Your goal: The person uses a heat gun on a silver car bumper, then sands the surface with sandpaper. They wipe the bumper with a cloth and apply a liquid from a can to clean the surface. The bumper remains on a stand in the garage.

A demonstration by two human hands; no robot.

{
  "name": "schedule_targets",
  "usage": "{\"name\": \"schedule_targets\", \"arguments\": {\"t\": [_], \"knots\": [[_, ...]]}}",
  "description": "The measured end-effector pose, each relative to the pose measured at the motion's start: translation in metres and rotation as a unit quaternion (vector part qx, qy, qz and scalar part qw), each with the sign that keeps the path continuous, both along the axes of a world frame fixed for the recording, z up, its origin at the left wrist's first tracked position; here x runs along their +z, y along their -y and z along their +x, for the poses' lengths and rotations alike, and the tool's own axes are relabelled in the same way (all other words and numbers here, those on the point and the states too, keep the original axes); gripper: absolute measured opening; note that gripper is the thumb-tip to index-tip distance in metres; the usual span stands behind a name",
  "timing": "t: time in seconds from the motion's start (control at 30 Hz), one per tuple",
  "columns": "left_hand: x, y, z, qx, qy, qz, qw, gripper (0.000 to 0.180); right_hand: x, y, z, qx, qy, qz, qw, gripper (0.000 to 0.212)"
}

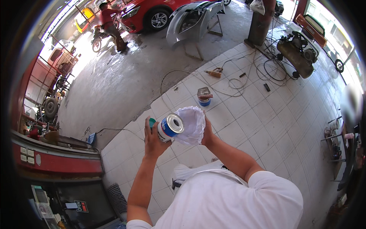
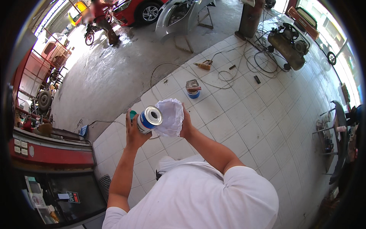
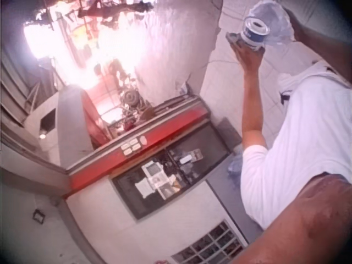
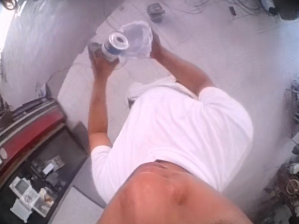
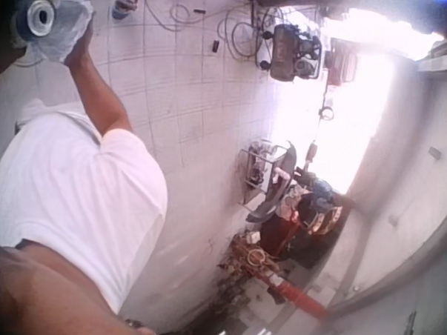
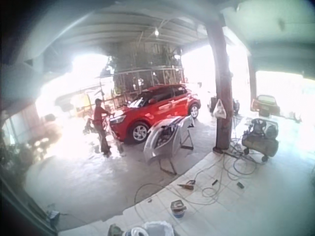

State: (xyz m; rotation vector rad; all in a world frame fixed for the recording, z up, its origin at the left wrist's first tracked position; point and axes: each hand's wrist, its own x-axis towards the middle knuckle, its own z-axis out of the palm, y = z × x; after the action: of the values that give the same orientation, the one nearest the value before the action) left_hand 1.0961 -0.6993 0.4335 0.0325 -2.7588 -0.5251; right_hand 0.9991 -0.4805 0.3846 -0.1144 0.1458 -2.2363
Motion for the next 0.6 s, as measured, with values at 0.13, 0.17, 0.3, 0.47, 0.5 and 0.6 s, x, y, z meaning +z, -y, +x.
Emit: {"name": "schedule_targets", "arguments": {"t": [0.13, 0.17, 0.3, 0.47, 0.5, 0.6], "knots": [[-0.029, 0.072, -0.087, 0.032, -0.091, 0.074, 0.993, 0.096, -0.014, 0.084, -0.098, -0.024, -0.006, 0.02, 0.999, 0.075], [-0.039, 0.091, -0.11, 0.036, -0.105, 0.093, 0.989, 0.095, -0.019, 0.105, -0.122, -0.038, -0.012, 0.037, 0.999, 0.074], [-0.065, 0.173, -0.202, 0.053, -0.085, 0.143, 0.985, 0.095, -0.03, 0.193, -0.218, -0.068, -0.006, 0.039, 0.997, 0.068], [-0.064, 0.289, -0.314, 0.017, -0.069, 0.172, 0.982, 0.094, 0.003, 0.286, -0.319, -0.13, 0.021, 0.002, 0.991, 0.069], [-0.062, 0.311, -0.34, 0.016, -0.067, 0.184, 0.981, 0.094, 0.009, 0.301, -0.345, -0.141, 0.012, -0.002, 0.99, 0.071], [-0.062, 0.378, -0.417, -0.001, -0.057, 0.218, 0.974, 0.097, 0.014, 0.339, -0.422, -0.18, 0.0, 0.002, 0.984, 0.074]]}}
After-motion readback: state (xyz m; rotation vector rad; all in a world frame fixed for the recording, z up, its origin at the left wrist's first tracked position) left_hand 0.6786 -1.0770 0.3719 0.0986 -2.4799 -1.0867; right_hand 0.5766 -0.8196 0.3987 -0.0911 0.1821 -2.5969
